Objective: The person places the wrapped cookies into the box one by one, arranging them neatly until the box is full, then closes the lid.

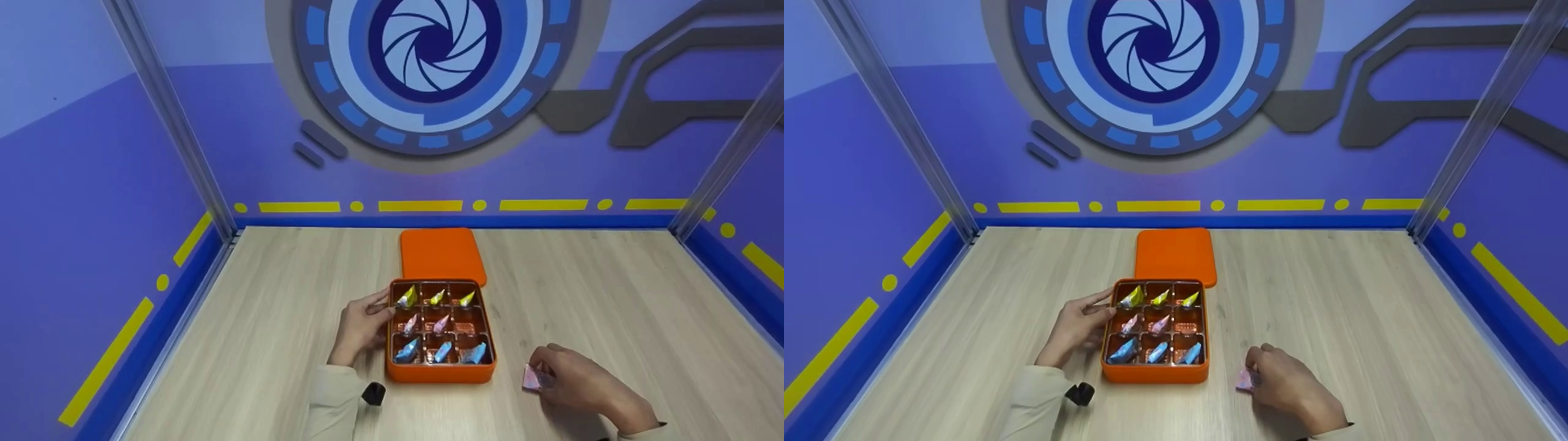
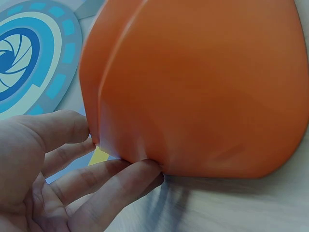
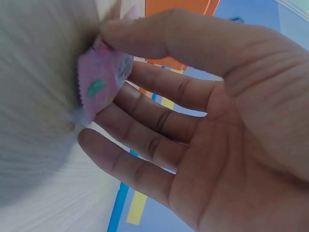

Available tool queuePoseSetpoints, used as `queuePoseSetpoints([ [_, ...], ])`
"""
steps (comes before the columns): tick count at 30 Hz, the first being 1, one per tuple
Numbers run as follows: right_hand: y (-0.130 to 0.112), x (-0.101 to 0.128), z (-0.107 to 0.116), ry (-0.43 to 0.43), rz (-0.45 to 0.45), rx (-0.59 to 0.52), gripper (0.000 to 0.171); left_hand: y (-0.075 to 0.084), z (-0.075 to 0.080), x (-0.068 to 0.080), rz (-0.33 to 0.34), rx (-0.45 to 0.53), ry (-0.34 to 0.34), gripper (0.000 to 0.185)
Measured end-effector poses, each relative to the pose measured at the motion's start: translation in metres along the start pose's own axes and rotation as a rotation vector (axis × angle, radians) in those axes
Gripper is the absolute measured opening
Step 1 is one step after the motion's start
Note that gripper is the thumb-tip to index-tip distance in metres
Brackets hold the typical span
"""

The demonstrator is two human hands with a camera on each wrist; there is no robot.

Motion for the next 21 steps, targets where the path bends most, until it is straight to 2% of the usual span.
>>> queuePoseSetpoints([
  [5,0.0005,0.0008,-0.0001,0.016,0.007,-0.002,0.036,0.0013,-0.0008,-0.0001,-0.013,-0.014,-0.001,0.048],
  [10,0.0019,0.001,-0.0008,0.023,-0.006,-0.016,0.043,0.0009,-0.001,-0.0002,0.005,-0.013,0.002,0.048],
  [16,0.0006,0.0012,-0.001,0.051,-0.015,-0.018,0.038,0.0005,-0.0003,-0.0002,0.003,-0.027,0.005,0.047],
  [21,0.0004,0.0003,-0.0003,0.083,-0.009,-0.013,0.025,0.0006,-0.0003,-0.0002,0.003,-0.017,0.001,0.048],
])
Point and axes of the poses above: each hand's wrist, its own x-axis away from the middle knuckle, its own z-axis out of the back of the hand, y = z × x, the point moved 3 cm from there along -x, towards the middle knuckle, and after that the axes turned 14 degrees about -y, right-handed, at the moved point
